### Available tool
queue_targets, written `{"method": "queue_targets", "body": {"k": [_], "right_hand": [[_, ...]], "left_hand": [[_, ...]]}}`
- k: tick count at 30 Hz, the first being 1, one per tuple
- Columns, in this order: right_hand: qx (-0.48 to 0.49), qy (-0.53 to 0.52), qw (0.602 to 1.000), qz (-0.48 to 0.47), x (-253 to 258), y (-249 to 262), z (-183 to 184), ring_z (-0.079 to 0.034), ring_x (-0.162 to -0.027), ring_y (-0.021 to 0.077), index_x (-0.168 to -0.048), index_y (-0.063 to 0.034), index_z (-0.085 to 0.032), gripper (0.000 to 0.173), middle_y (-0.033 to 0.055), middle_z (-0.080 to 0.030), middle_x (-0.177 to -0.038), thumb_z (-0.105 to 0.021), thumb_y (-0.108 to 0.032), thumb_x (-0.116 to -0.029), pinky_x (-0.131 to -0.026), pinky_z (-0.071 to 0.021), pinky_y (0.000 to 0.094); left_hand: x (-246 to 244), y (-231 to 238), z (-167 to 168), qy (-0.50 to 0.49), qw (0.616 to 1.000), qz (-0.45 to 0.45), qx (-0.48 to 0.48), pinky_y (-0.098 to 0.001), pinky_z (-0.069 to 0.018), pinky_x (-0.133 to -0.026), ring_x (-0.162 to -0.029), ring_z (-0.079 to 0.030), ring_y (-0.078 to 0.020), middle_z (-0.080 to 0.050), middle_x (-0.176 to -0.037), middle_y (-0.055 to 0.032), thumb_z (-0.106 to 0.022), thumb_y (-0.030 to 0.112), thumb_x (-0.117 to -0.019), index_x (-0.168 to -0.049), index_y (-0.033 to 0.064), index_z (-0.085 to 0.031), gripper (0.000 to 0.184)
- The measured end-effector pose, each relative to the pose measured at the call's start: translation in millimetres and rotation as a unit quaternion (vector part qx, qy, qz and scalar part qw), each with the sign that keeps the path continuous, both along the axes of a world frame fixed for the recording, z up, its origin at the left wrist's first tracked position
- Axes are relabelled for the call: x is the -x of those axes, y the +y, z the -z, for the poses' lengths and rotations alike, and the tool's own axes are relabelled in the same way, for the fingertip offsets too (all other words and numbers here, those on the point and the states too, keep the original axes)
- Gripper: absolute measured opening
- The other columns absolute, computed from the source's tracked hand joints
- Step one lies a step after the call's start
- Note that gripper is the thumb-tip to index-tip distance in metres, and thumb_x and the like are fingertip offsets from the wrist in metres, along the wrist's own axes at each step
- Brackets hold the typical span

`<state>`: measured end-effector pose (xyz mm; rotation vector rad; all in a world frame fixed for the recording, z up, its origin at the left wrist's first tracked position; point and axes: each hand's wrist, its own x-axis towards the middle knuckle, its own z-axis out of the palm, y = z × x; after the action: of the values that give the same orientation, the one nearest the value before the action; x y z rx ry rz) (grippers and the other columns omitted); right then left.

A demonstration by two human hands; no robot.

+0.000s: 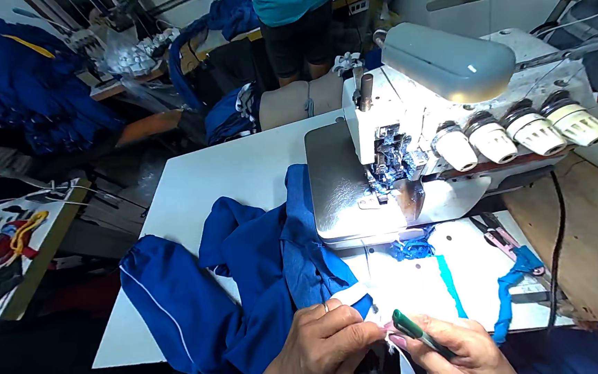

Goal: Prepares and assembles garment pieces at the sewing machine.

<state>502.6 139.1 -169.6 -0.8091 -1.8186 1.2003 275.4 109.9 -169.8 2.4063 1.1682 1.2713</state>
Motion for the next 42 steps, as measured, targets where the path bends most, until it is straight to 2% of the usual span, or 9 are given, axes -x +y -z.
{"method": "queue_targets", "body": {"k": [5, 9, 11, 13, 16, 26, 31, 39, 42], "right_hand": [[0.009, 0.011, 1.000, -0.008, 0.5, -0.6, -1.6, -0.067, -0.084, 0.0018, -0.096, 0.0018, -0.074, 0.010, 0.0098, -0.074, -0.088, -0.067, -0.005, -0.0949, -0.077, -0.0526, 0.0140], [0.037, 0.028, 0.999, 0.022, 3.2, -5.1, -4.2, -0.068, -0.083, -0.0002, -0.096, 0.0032, -0.074, 0.011, 0.0088, -0.075, -0.089, -0.067, -0.004, -0.0939, -0.076, -0.0545, 0.0142], [0.044, 0.030, 0.998, 0.036, 3.6, -7.1, -4.2, -0.068, -0.083, -0.0005, -0.095, 0.0038, -0.075, 0.011, 0.0090, -0.076, -0.089, -0.067, -0.003, -0.0932, -0.076, -0.0549, 0.0143], [0.034, 0.032, 0.999, 0.027, 3.1, -7.9, -4.0, -0.069, -0.089, 0.0000, -0.096, 0.0036, -0.074, 0.010, 0.0095, -0.076, -0.094, -0.067, -0.003, -0.0936, -0.081, -0.0549, 0.0141], [0.018, 0.036, 0.999, 0.019, 1.9, -7.1, -1.8, -0.069, -0.095, 0.0026, -0.096, 0.0025, -0.073, 0.009, 0.0096, -0.075, -0.096, -0.067, -0.003, -0.0938, -0.085, -0.0549, 0.0156], [0.002, 0.027, 1.000, 0.005, -0.8, -4.5, 1.6, -0.068, -0.096, 0.0053, -0.098, -0.0011, -0.074, 0.010, 0.0087, -0.075, -0.096, -0.066, -0.005, -0.0946, -0.086, -0.0541, 0.0178], [-0.019, 0.022, 0.999, -0.020, -2.2, -2.6, 2.0, -0.068, -0.099, 0.0080, -0.100, -0.0008, -0.073, 0.011, 0.0102, -0.074, -0.099, -0.063, -0.004, -0.0962, -0.090, -0.0530, 0.0193], [-0.042, 0.006, 0.999, -0.032, -3.1, -0.5, 3.0, -0.068, -0.098, 0.0099, -0.099, -0.0001, -0.074, 0.013, 0.0116, -0.075, -0.099, -0.062, -0.003, -0.0951, -0.089, -0.0525, 0.0195], [-0.049, 0.006, 0.998, -0.046, -3.6, 0.3, 1.7, -0.068, -0.101, 0.0121, -0.102, 0.0001, -0.075, 0.015, 0.0129, -0.075, -0.101, -0.069, -0.011, -0.0938, -0.090, -0.0535, 0.0219]], "left_hand": [[1.4, -2.4, 2.6, -0.004, 1.000, -0.012, -0.023, -0.0171, -0.0510, -0.073, -0.081, -0.060, -0.0088, -0.061, -0.090, -0.0029, -0.068, 0.018, -0.0987, -0.100, 0.0108, -0.068, 0.007], [1.4, -9.6, 8.0, -0.041, 0.998, -0.017, -0.047, -0.0184, -0.0534, -0.091, -0.101, -0.062, -0.0078, -0.060, -0.106, -0.0016, -0.069, 0.013, -0.0974, -0.103, 0.0126, -0.067, 0.006], [-0.5, -10.7, 10.2, -0.061, 0.997, -0.010, -0.050, -0.0201, -0.0541, -0.095, -0.107, -0.064, -0.0086, -0.064, -0.112, -0.0017, -0.070, 0.011, -0.0967, -0.102, 0.0105, -0.067, 0.006], [-2.6, -11.0, 12.3, -0.077, 0.996, 0.001, -0.042, -0.0208, -0.0554, -0.093, -0.106, -0.067, -0.0094, -0.069, -0.114, -0.0028, -0.069, 0.009, -0.0965, -0.101, 0.0084, -0.067, 0.005], [-5.6, -12.1, 13.9, -0.097, 0.995, 0.016, -0.022, -0.0208, -0.0571, -0.088, -0.100, -0.069, -0.0103, -0.072, -0.108, -0.0047, -0.069, 0.006, -0.0956, -0.099, 0.0066, -0.066, 0.004], [-12.9, -13.2, -0.7, -0.134, 0.987, 0.004, 0.090, -0.0191, -0.0564, -0.087, -0.096, -0.068, -0.0084, -0.071, -0.100, -0.0066, -0.071, 0.006, -0.0943, -0.094, 0.0037, -0.066, 0.005], [-15.9, -13.7, 4.1, -0.148, 0.984, -0.013, 0.095, -0.0191, -0.0566, -0.088, -0.097, -0.069, -0.0081, -0.071, -0.097, -0.0057, -0.072, 0.006, -0.0932, -0.093, 0.0042, -0.067, 0.005], [-18.5, -14.1, 7.0, -0.152, 0.982, -0.039, 0.101, -0.0167, -0.0566, -0.083, -0.093, -0.068, -0.0064, -0.070, -0.093, -0.0050, -0.072, 0.008, -0.0922, -0.092, 0.0053, -0.066, 0.006], [-19.5, -14.3, 6.7, -0.161, 0.980, -0.046, 0.109, -0.0167, -0.0572, -0.081, -0.092, -0.069, -0.0061, -0.070, -0.092, -0.0051, -0.071, 0.006, -0.0919, -0.091, 0.0048, -0.066, 0.005]]}}
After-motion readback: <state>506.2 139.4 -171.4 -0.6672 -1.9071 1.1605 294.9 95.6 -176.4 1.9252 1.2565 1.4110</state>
